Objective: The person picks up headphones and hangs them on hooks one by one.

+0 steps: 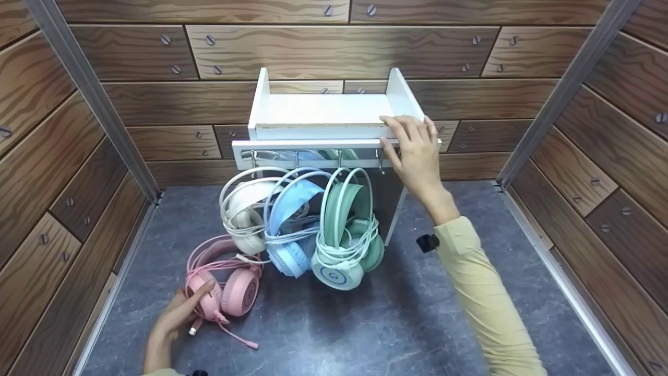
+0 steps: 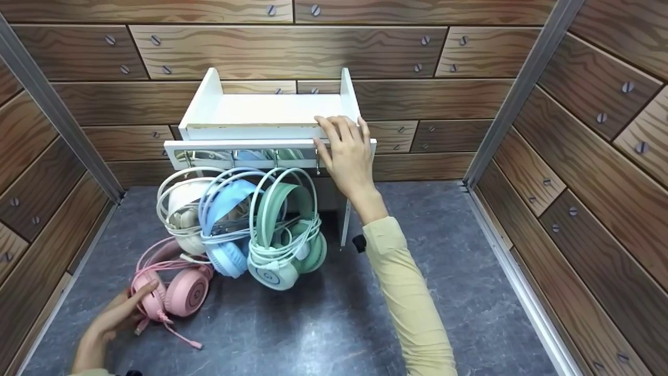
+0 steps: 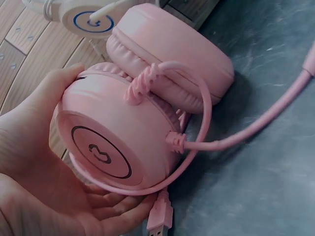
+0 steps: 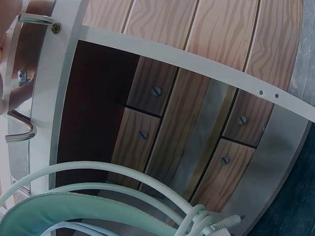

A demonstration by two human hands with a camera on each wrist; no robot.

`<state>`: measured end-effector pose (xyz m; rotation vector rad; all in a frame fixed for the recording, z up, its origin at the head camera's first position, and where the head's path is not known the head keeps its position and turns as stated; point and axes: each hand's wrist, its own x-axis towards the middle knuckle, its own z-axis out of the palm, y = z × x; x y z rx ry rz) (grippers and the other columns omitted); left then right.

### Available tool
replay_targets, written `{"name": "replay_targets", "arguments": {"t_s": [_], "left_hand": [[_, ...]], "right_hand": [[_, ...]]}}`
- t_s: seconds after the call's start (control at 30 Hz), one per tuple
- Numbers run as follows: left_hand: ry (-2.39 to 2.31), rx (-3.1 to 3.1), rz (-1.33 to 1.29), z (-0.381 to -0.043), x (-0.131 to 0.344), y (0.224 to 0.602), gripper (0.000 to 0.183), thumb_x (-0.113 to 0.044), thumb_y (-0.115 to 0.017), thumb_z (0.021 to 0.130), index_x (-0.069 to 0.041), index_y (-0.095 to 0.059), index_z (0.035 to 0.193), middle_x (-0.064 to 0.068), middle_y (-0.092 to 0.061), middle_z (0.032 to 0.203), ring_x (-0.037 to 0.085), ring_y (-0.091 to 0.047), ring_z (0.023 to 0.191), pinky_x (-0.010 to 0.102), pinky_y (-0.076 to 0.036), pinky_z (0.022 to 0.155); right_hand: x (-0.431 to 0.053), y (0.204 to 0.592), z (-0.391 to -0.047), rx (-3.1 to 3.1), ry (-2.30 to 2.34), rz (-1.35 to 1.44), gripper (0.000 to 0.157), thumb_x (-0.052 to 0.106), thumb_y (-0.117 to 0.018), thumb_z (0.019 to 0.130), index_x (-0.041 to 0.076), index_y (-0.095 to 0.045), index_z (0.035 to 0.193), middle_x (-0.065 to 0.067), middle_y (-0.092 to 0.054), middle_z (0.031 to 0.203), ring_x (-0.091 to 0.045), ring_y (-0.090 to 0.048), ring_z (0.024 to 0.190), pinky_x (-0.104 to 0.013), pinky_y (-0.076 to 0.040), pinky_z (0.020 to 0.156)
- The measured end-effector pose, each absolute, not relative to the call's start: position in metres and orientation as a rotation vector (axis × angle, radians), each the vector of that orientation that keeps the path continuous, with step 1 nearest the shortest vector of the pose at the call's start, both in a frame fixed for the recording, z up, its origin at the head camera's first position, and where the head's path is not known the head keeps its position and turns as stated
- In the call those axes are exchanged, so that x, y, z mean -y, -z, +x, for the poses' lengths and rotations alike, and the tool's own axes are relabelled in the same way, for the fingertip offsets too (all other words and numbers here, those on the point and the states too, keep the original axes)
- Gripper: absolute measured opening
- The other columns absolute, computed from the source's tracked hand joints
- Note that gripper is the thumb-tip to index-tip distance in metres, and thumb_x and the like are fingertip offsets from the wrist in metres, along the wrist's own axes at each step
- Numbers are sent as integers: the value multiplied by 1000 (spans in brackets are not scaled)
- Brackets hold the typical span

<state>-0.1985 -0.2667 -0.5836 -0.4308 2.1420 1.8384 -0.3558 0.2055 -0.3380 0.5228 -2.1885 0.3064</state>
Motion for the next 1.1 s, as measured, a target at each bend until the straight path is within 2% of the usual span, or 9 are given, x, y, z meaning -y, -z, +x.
{"name": "replay_targets", "arguments": {"t_s": [0.1,0.23,0.37,0.47,0.57,0.7,0.8,0.93,1.1], "left_hand": [[-1850,-2186,-484,-189,261,584,48,-46,-58,86,-2,-48,103,4,-59,74,11,-53,54,26,-46,47],[-1892,-2212,-599,-181,254,582,67,-46,-62,83,3,-38,122,8,-55,96,12,-56,79,27,-50,66],[-1919,-2210,-715,-174,249,582,76,-45,-65,81,11,-33,121,14,-52,96,18,-56,76,26,-50,59],[-1899,-2257,-739,-169,246,583,90,-47,-62,82,14,-19,131,28,-42,116,30,-50,98,29,-50,71],[-1877,-2330,-749,-163,243,585,97,-50,-60,83,11,-8,137,33,-27,131,37,-34,117,37,-41,91],[-1879,-2406,-789,-158,239,588,94,-50,-62,81,6,-10,136,31,-32,125,41,-41,109,44,-44,85],[-1931,-2402,-811,-156,236,589,94,-49,-64,80,2,-9,136,30,-27,129,42,-38,113,45,-42,89],[-2029,-2328,-823,-154,236,590,100,-48,-64,81,-2,1,141,30,-9,143,42,-18,131,50,-19,108],[-2081,-2290,-915,-148,236,593,101,-49,-63,81,-5,3,143,31,-9,145,45,-15,133,54,-17,108]], "right_hand": [[-205,338,-356,2187,-311,526,40,43,-42,95,27,-48,131,0,-53,121,-20,-42,119,-44,-13,110],[-206,338,-356,2179,-319,523,40,42,-43,95,27,-49,131,-1,-53,121,-20,-42,119,-44,-13,110],[-206,338,-356,2178,-325,523,40,43,-43,94,27,-49,130,-1,-53,121,-20,-42,118,-44,-12,110],[-206,338,-356,2184,-327,521,40,44,-42,94,28,-48,131,-1,-53,121,-20,-42,119,-43,-11,111],[-205,338,-356,2190,-325,517,41,45,-41,95,28,-48,131,0,-53,121,-20,-42,118,-42,-11,111],[-205,338,-356,2191,-333,516,40,44,-43,94,28,-49,131,0,-53,121,-20,-43,117,-43,-12,110],[-205,337,-356,2191,-338,520,40,43,-44,94,27,-49,130,-1,-53,121,-21,-43,118,-42,-12,111],[-205,337,-356,2192,-337,519,40,43,-44,94,27,-49,130,-1,-53,121,-21,-43,118,-41,-11,111],[-206,338,-356,2194,-322,519,40,44,-42,95,28,-49,130,0,-53,121,-21,-43,118,-42,-11,111]]}}
